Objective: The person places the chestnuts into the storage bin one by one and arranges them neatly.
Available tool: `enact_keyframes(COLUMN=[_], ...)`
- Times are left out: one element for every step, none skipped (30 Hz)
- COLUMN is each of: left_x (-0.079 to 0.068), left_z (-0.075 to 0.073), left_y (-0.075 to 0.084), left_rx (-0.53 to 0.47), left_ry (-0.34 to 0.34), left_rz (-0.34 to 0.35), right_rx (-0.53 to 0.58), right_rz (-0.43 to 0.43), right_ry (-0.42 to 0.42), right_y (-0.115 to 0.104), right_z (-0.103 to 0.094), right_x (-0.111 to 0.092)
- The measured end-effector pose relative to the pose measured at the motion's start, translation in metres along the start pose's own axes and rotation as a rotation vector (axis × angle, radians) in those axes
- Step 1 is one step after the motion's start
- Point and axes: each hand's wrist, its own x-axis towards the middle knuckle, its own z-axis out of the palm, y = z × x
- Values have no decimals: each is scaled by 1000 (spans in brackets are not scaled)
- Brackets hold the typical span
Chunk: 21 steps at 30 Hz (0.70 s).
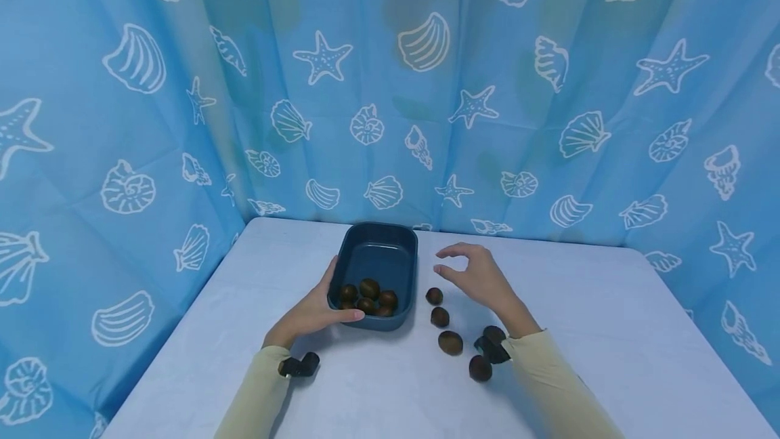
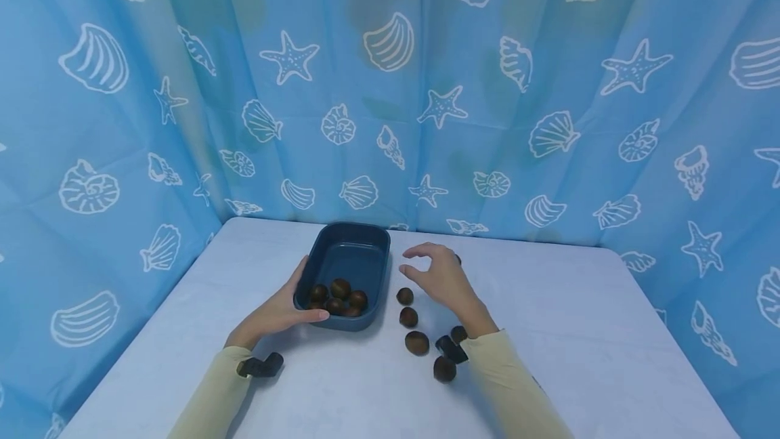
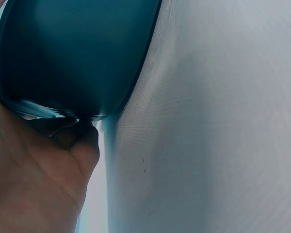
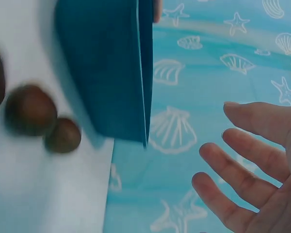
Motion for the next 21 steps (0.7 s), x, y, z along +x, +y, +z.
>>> enact_keyframes(left_x=[0,0,0,0,1,1,1,1,1,2,1,1,1,1,1,1,1,1,0,0,0], left_z=[0,0,0,0,0,0,0,0,1,1,1,1,1,1,1,1,1,1,1,0,0], left_y=[0,0,0,0,0,0,0,0,0,1,2,2,3,4,5,5,5,5,4,3,2], left_rx=[0,-1,-4,-4,-4,-1,0,1,2,2,-2,-3,-7,-7,-11,-12,-8,-6,-6,-7,-8], left_ry=[-1,-2,-4,-5,-6,-6,-6,-4,-2,-1,1,2,2,2,-1,-4,-5,-5,-5,-4,-3], left_rz=[4,5,9,9,8,7,3,-2,-6,-13,-16,-19,-21,-20,-17,-14,-14,-17,-18,-18,-18], right_rx=[-7,-13,-21,-26,-32,-40,-47,-53,-57,-65,-71,-78,-83,-90,-100,-110,-117,-126,-135,-144,-153], right_rz=[-1,1,6,13,21,29,41,53,63,72,86,100,114,123,133,141,147,151,153,158,159], right_ry=[5,12,17,21,24,25,24,23,22,23,27,33,41,50,59,68,73,75,73,69,61], right_y=[4,7,11,14,18,22,27,31,36,41,46,51,56,61,66,70,75,79,82,85,88], right_z=[-5,-11,-16,-21,-26,-31,-35,-39,-42,-46,-49,-52,-54,-57,-59,-60,-61,-62,-62,-62,-62], right_x=[-4,-8,-12,-17,-21,-26,-30,-34,-38,-42,-45,-49,-53,-58,-62,-66,-70,-74,-78,-81,-84])
